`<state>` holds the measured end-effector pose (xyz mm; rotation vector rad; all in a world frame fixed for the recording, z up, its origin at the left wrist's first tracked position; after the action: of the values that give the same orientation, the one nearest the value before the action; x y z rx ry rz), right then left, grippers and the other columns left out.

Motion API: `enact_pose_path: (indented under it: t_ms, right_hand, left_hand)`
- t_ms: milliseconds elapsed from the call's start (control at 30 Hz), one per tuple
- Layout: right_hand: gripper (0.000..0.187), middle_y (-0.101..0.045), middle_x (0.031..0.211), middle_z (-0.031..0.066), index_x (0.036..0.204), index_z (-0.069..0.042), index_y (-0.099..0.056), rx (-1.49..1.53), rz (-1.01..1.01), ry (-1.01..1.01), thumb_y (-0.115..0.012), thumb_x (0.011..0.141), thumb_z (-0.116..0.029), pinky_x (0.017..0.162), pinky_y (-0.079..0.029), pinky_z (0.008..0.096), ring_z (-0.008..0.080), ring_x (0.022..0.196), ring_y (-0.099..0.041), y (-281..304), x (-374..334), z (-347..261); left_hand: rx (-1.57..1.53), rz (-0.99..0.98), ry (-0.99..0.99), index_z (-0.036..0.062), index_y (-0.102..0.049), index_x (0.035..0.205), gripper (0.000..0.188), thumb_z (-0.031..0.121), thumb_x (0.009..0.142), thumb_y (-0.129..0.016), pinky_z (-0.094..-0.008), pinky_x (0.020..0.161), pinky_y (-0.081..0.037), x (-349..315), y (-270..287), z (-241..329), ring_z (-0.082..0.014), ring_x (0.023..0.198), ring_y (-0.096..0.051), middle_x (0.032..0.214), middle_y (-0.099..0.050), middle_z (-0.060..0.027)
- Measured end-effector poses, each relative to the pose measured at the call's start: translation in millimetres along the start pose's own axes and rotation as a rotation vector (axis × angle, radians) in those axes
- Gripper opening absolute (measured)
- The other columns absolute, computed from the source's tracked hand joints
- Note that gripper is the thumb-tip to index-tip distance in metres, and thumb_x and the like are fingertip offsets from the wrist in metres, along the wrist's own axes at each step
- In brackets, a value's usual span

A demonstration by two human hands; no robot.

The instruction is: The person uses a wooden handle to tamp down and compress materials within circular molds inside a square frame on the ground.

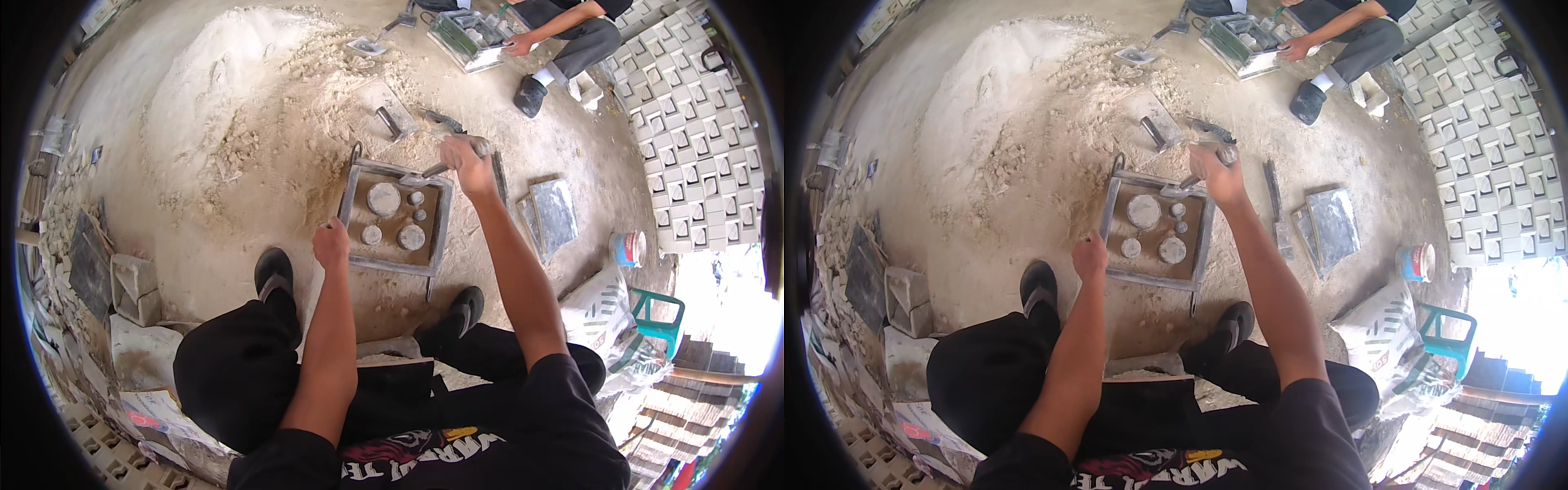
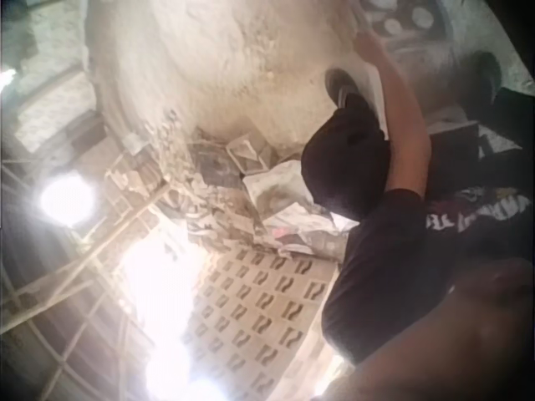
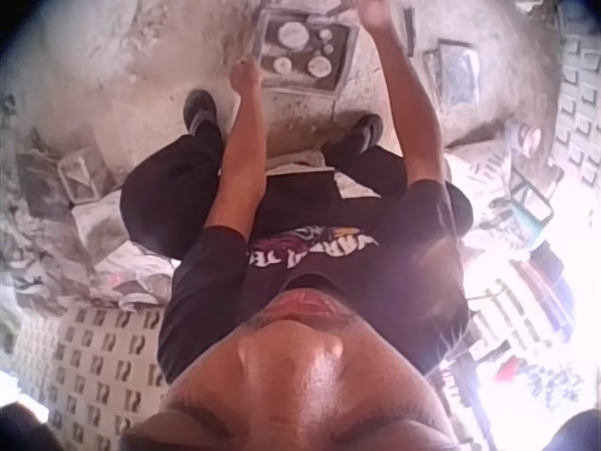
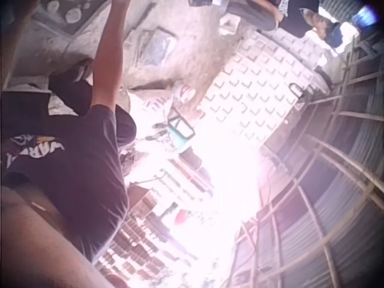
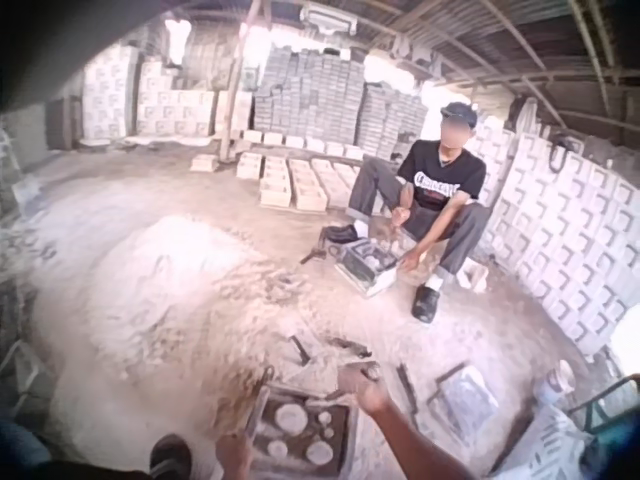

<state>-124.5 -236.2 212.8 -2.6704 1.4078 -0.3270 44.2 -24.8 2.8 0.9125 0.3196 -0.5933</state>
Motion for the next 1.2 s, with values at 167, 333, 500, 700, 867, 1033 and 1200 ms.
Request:
enact_pose_path:
  t_ms: [167, 333, 500, 700, 867, 1033, 1200]
  right_hand:
    - [0.041, -0.029, 0.049, 0.0006, 0.051, -0.011, -0.031, -0.087, 0.060, 0.040, -0.045, 0.089, -0.008, 0.048, -0.024, 0.0295, 0.0131, 0.045, -0.026, 16, -4, 17]
    - [0.039, -0.032, 0.050, -0.0009, 0.055, -0.011, -0.035, -0.068, 0.101, -0.011, -0.048, 0.091, -0.010, 0.048, -0.027, 0.0279, 0.0113, 0.047, -0.031, 5, 0, 18]
    - [0.040, -0.046, 0.055, -0.0009, 0.061, -0.006, -0.050, -0.257, 0.213, -0.117, -0.060, 0.092, -0.029, 0.047, -0.032, 0.0293, 0.0097, 0.051, -0.042, -20, 7, 22]
    - [0.051, -0.042, 0.053, -0.0022, 0.058, -0.005, -0.046, -0.626, 0.460, -0.048, -0.060, 0.093, -0.040, 0.047, -0.032, 0.0311, 0.0087, 0.051, -0.038, -26, 10, 24]
    - [0.053, -0.037, 0.052, -0.0057, 0.055, -0.009, -0.039, -0.796, 0.445, 0.041, -0.058, 0.095, -0.038, 0.045, -0.025, 0.0294, 0.0049, 0.050, -0.031, -42, -16, 12]
    - [0.051, -0.040, 0.053, 0.0046, 0.062, -0.001, -0.048, -0.595, 0.457, -0.148, -0.059, 0.093, -0.040, 0.050, -0.034, 0.0342, 0.0121, 0.054, -0.037, -50, -28, -5]
    - [0.049, -0.038, 0.053, -0.0024, 0.058, -0.005, -0.043, -0.579, 0.422, -0.183, -0.057, 0.096, -0.033, 0.048, -0.030, 0.0299, 0.0069, 0.053, -0.034, -29, -45, 18]
  left_hand:
    - [0.015, 0.019, -0.063, -0.0041, -0.070, 0.092, 0.053, 0.039, 0.085, -0.041, -0.0479, 0.086, -0.049, 10, -11, -6, -0.0422, 0.093, -0.064, 0.094, -0.067, -0.0272]
    - [0.003, 0.013, -0.031, -0.0043, -0.070, 0.094, 0.053, 0.040, 0.085, -0.041, -0.0478, 0.086, -0.049, 6, -5, -1, -0.0425, 0.094, -0.064, 0.094, -0.067, -0.0273]
    - [0.026, 0.012, -0.023, -0.0015, -0.070, 0.095, 0.052, 0.040, 0.085, -0.042, -0.0472, 0.087, -0.049, 5, -2, -3, -0.0421, 0.094, -0.064, 0.095, -0.067, -0.0263]
    - [0.008, 0.005, -0.043, -0.0014, -0.070, 0.095, 0.052, 0.042, 0.085, -0.043, -0.0477, 0.087, -0.049, 7, -1, -1, -0.0414, 0.094, -0.064, 0.095, -0.067, -0.0257]
    - [-0.001, 0.017, -0.047, -0.0025, -0.070, 0.095, 0.052, 0.040, 0.084, -0.043, -0.0477, 0.087, -0.049, 6, -5, -1, -0.0415, 0.095, -0.064, 0.095, -0.067, -0.0259]
    - [-0.004, 0.011, 0.003, -0.0023, -0.070, 0.094, 0.051, 0.040, 0.084, -0.042, -0.0481, 0.088, -0.048, 7, -3, -4, -0.0423, 0.094, -0.064, 0.097, -0.067, -0.0260]
    - [-0.040, -0.016, 0.004, -0.0023, -0.070, 0.094, 0.051, 0.040, 0.084, -0.043, -0.0482, 0.088, -0.048, 0, -1, 0, -0.0423, 0.094, -0.064, 0.097, -0.067, -0.0256]
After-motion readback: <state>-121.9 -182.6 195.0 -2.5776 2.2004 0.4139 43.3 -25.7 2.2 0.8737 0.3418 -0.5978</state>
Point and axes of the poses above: each hand's wrist, its own x-axis towards the middle knuckle, its own y-axis out of the back of the hand, z = x × y, the point moved 6 cm from there along x, towards the middle knuckle
